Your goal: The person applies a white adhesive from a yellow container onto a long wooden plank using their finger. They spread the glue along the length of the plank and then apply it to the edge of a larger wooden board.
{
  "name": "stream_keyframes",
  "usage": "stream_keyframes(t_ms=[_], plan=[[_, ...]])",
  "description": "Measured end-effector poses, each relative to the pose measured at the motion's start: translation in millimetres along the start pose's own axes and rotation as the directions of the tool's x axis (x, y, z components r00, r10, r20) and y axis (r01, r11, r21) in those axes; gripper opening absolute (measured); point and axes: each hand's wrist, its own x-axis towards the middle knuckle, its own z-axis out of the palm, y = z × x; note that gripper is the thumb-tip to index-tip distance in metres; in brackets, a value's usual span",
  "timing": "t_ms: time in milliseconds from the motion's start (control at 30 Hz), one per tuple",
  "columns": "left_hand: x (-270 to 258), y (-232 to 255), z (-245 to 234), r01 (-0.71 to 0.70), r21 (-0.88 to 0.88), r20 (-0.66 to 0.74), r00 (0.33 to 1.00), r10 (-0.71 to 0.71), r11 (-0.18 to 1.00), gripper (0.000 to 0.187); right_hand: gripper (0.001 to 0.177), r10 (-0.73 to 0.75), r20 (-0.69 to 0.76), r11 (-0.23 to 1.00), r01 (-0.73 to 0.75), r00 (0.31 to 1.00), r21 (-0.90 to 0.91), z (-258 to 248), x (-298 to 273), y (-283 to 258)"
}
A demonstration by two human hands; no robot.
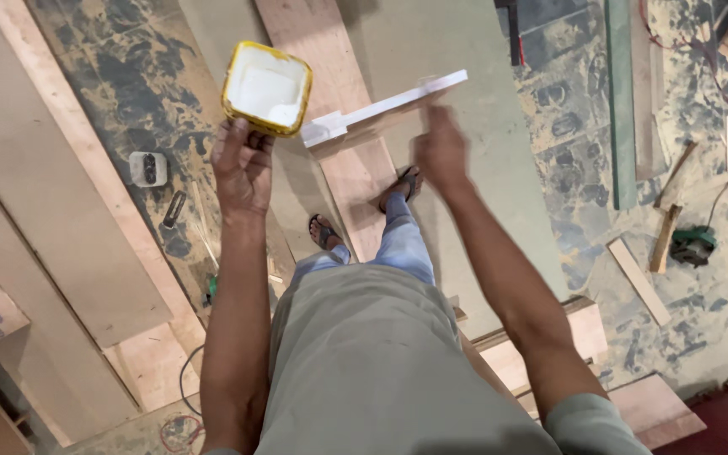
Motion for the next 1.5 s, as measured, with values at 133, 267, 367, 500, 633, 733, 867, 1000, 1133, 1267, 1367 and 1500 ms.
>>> stream_keyframes(t_ms=[133,267,367,500,633,733,867,1000,1133,1267,1367,1500], plan=[[4,2,12,0.011,-0.002,0.003,1.000,-0.011,1.000,0.052,0.087,-0.017,0.251,0.999,0.025,0.968,-0.029,5,0,-4],[2,4,12,-0.006,0.006,-0.006,1.000,0.007,1.000,0.054,0.089,0.147,0.086,0.987,-0.140,0.985,-0.081,-34,13,52],[2,2,16,-0.012,0.001,0.001,1.000,0.012,1.000,0.056,0.084,0.147,0.090,0.984,-0.137,0.985,-0.110,-37,19,62],[2,-5,19,0.002,0.030,-0.027,1.000,-0.001,1.000,0.058,0.078,0.002,0.317,0.993,0.035,0.948,-0.110,-11,13,33],[0,-2,18,0.016,-0.008,-0.007,1.000,-0.016,1.000,0.054,0.084,0.120,0.281,0.977,-0.062,0.952,-0.205,-25,28,51],[-5,4,12,-0.005,-0.010,0.003,1.000,0.005,1.000,0.054,0.091,0.297,0.285,0.933,-0.214,0.911,-0.289,-46,46,88],[-5,9,1,-0.030,-0.033,-0.014,0.999,0.030,0.999,0.050,0.095,0.228,0.141,0.971,-0.235,0.963,0.036,-34,37,62],[-10,13,-7,-0.047,-0.041,-0.029,0.999,0.046,0.998,0.047,0.069,0.229,0.303,0.913,-0.312,0.925,0.263,12,-4,-63],[-14,21,-13,-0.059,-0.040,-0.044,0.997,0.058,0.997,0.049,0.089,-0.082,0.365,0.973,-0.004,0.927,0.229,20,-17,-143],[-23,35,-29,-0.083,-0.068,-0.032,0.996,0.081,0.994,0.047,0.088,-0.072,0.417,0.997,0.055,0.906,0.052,8,-7,-144],[-23,45,-39,-0.096,-0.106,-0.023,0.995,0.094,0.990,0.045,0.087,0.034,0.335,0.999,-0.042,0.941,0.017,7,6,-135],[-27,51,-56,-0.086,-0.083,-0.051,0.995,0.082,0.993,0.042,0.087,-0.038,0.403,0.998,0.059,0.914,-0.039,24,-2,-137]])
